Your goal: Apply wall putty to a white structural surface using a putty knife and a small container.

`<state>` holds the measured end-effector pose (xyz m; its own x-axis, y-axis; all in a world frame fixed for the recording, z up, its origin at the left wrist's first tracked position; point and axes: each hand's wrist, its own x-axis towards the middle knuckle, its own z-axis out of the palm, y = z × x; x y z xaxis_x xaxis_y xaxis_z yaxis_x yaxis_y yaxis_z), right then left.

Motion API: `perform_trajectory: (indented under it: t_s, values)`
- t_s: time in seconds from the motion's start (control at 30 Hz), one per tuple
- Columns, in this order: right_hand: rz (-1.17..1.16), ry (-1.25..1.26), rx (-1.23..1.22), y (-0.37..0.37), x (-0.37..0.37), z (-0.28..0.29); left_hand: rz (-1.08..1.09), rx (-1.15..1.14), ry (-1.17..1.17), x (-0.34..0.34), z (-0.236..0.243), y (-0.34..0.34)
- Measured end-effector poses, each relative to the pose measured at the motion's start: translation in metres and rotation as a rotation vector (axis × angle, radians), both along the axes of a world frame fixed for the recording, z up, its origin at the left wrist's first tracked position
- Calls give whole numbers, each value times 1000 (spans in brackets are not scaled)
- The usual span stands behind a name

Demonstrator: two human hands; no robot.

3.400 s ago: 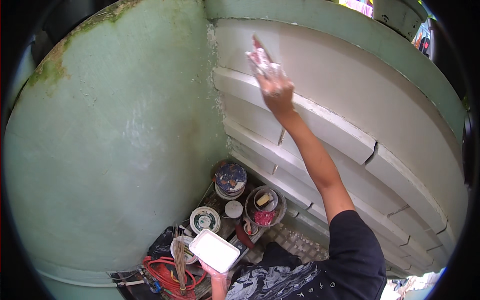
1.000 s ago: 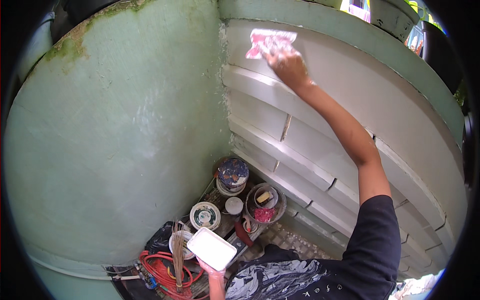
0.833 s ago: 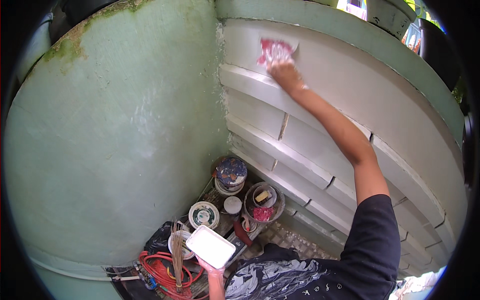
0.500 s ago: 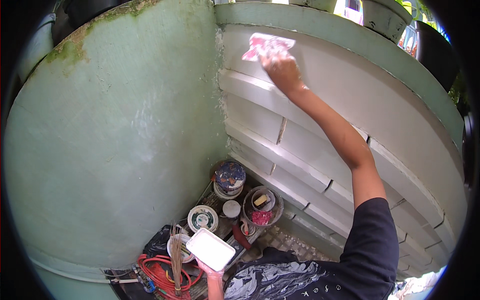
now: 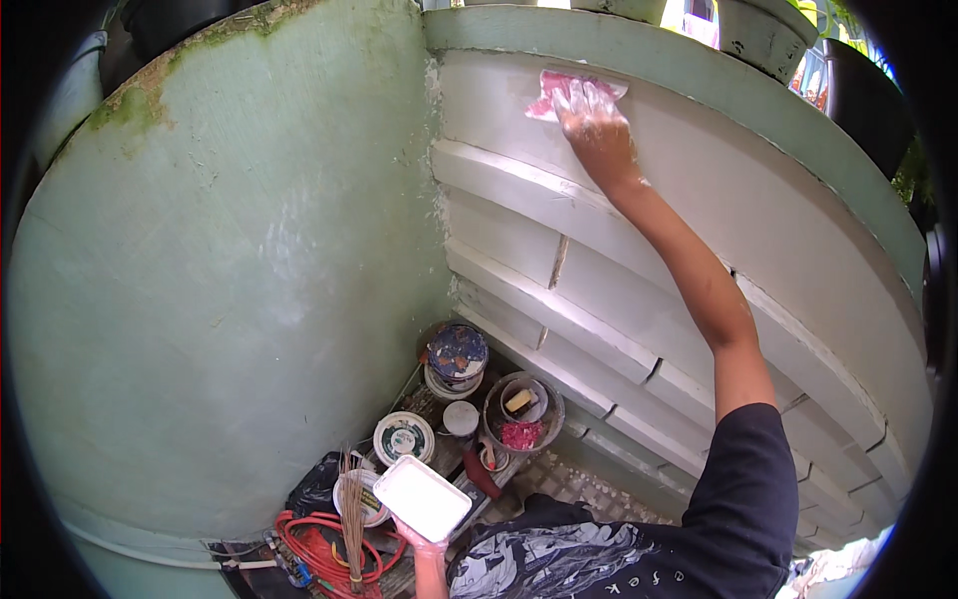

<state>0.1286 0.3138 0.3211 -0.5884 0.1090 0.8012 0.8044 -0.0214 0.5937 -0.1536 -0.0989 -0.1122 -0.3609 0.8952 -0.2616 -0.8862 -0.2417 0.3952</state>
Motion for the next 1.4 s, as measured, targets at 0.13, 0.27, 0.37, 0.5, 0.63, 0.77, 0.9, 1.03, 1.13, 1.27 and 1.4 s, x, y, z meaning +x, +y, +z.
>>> perform_trajectory:
  t_s: [0.13,0.27,0.37,0.5,0.63,0.77,0.9,1.03,1.13,1.27,1.4]
  values:
    - [-50,-44,-232,3,5,-65,-15,-18,-55,-1,-6,4]
    - [115,-47,-423,-8,-25,-60,3,-7,-36,-1,-5,3]
    - [221,-14,-98,4,-41,-10,9,-9,-68,-1,1,5]
    - [-157,-7,-149,36,-42,-8,-53,-3,-32,3,-1,9]
    - [-34,-172,-268,36,-52,-67,-43,-34,-103,2,3,6]
    - [67,-141,-321,27,-60,-48,-18,-1,-44,6,14,2]
    - [-73,71,99,49,-48,10,3,-20,-66,5,4,4]
    - [-136,-64,-581,50,-62,-41,5,-9,-108,4,6,3]
    - [8,-91,-532,33,-63,-72,12,5,-44,5,10,6]
    - [299,18,-206,24,-62,-31,54,5,-13,2,-1,6]
    - [40,71,-41,30,-40,-4,12,21,-3,4,-2,4]
